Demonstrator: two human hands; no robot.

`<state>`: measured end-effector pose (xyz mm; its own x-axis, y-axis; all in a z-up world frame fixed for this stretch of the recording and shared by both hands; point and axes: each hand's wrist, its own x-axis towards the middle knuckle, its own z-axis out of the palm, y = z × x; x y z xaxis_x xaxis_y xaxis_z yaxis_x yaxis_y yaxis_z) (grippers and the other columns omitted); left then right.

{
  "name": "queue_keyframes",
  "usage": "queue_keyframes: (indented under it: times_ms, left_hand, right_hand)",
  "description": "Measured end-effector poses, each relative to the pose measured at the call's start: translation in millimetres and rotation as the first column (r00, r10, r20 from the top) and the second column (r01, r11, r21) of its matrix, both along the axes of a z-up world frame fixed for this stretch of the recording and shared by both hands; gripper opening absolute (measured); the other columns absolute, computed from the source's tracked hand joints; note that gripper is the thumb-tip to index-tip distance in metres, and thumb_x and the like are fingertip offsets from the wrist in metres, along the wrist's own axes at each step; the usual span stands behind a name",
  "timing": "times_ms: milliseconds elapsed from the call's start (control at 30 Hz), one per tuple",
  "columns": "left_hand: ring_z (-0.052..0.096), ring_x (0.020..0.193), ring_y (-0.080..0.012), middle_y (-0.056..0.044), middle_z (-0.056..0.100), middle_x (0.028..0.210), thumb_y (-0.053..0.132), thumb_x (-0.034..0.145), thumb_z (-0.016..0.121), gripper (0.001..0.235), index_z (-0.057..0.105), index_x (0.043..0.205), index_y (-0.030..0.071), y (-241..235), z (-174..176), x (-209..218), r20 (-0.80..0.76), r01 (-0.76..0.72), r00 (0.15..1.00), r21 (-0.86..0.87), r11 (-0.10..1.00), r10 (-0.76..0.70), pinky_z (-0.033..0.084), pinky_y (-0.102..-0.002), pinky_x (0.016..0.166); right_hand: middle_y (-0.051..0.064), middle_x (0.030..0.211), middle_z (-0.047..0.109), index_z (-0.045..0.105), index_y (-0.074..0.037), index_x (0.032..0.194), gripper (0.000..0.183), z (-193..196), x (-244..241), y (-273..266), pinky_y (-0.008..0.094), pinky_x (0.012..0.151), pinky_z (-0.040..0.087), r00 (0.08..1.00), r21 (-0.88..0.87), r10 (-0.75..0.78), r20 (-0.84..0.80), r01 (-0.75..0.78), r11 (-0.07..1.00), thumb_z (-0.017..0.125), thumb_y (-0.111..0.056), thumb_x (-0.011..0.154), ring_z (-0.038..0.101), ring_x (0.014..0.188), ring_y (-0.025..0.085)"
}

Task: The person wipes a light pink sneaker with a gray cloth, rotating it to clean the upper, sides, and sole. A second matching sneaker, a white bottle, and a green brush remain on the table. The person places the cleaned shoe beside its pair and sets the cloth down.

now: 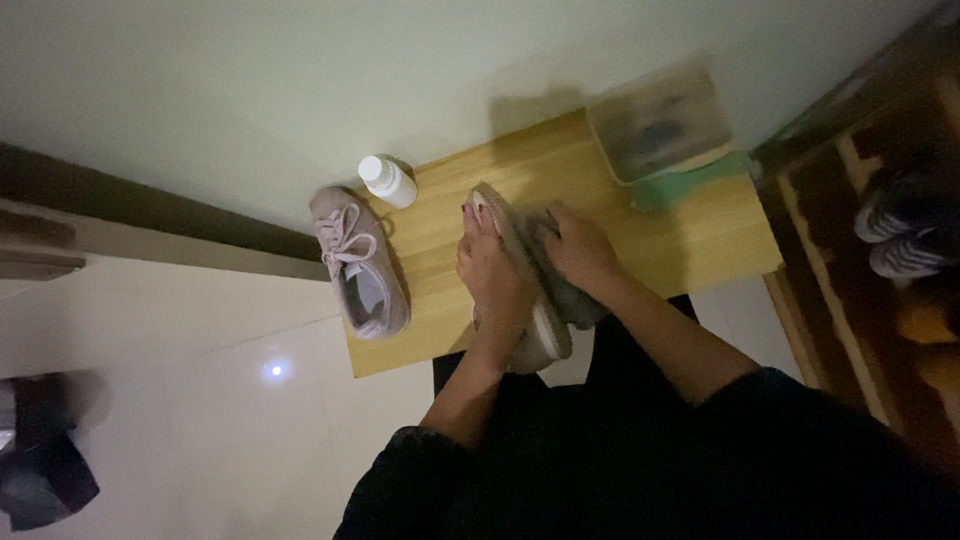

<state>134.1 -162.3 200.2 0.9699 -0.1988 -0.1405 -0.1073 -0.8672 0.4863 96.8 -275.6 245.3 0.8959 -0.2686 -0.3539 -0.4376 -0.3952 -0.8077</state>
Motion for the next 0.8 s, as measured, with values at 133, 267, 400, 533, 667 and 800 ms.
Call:
queue_keyframes:
  times_ms: [133, 267, 400, 533, 667, 800]
  left_hand:
    - [0.043, 0.116, -0.0377, -0.014, 0.023, 0.145, 0.012, 0.078, 0.055, 0.065, 0.031, 0.138, 0.009, 2, -2, -5, 0.11, 0.028, 0.993, 0.05, 0.998, -0.033, 0.04, -0.047, 0.088]
    - [0.039, 0.121, -0.0347, -0.014, 0.024, 0.145, 0.013, 0.083, 0.051, 0.059, 0.031, 0.137, 0.005, 1, 20, -5, 0.062, -0.001, 0.998, -0.099, 0.995, 0.008, 0.032, -0.041, 0.096]
    - [0.037, 0.124, -0.0326, -0.013, 0.026, 0.144, 0.014, 0.082, 0.056, 0.059, 0.032, 0.136, 0.006, -4, 26, -7, 0.012, -0.051, 0.999, -0.084, 0.995, 0.052, 0.029, -0.044, 0.099]
    - [0.036, 0.126, -0.0348, -0.022, 0.031, 0.139, 0.001, 0.083, 0.04, 0.052, 0.032, 0.134, -0.001, 8, 6, -10, 0.257, 0.076, 0.966, -0.159, 0.984, -0.033, 0.029, -0.042, 0.098]
    - [0.042, 0.12, -0.0354, -0.022, 0.031, 0.139, 0.006, 0.084, 0.047, 0.05, 0.035, 0.132, 0.0, 0, 33, -15, 0.202, 0.033, 0.979, -0.167, 0.985, 0.001, 0.031, -0.043, 0.096]
    - [0.038, 0.124, -0.0364, -0.026, 0.031, 0.138, 0.013, 0.086, 0.055, 0.055, 0.033, 0.132, -0.005, 8, -13, -4, 0.234, 0.081, 0.972, -0.208, 0.975, -0.031, 0.028, -0.042, 0.098]
  right_hand:
    - [0.019, 0.103, 0.056, 0.047, -0.003, 0.105, 0.027, 6, -11, 9, 0.046, 0.086, 0.043, 0.999, 0.116, -0.017, 0.046, 0.012, 0.993, 0.037, -0.026, 0.095, 0.054, 0.1, 0.034]
    - [0.022, 0.094, 0.057, 0.047, -0.001, 0.099, 0.023, -5, -11, 4, 0.047, 0.082, 0.044, 0.999, -0.037, 0.037, -0.011, -0.037, 0.999, 0.035, -0.02, 0.094, 0.055, 0.095, 0.037]
    - [0.027, 0.098, 0.057, 0.043, 0.0, 0.098, 0.021, -17, -19, 14, 0.052, 0.082, 0.044, 0.999, 0.011, 0.037, 0.02, -0.037, 0.999, 0.035, -0.019, 0.094, 0.055, 0.097, 0.043]
    - [0.02, 0.101, 0.059, 0.048, -0.001, 0.1, 0.028, -16, -20, 5, 0.044, 0.083, 0.046, 0.995, -0.038, 0.051, -0.087, -0.054, 0.998, 0.033, -0.025, 0.095, 0.058, 0.096, 0.034]
    - [0.023, 0.089, 0.058, 0.049, 0.002, 0.095, 0.023, -13, -29, 15, 0.043, 0.074, 0.046, 1.0, -0.05, 0.006, 0.012, -0.006, 0.999, 0.036, -0.016, 0.094, 0.059, 0.086, 0.034]
    - [0.023, 0.087, 0.059, 0.049, 0.003, 0.098, 0.026, -23, -37, 11, 0.046, 0.073, 0.047, 0.997, -0.102, 0.01, -0.076, -0.018, 0.995, 0.035, -0.019, 0.095, 0.06, 0.085, 0.035]
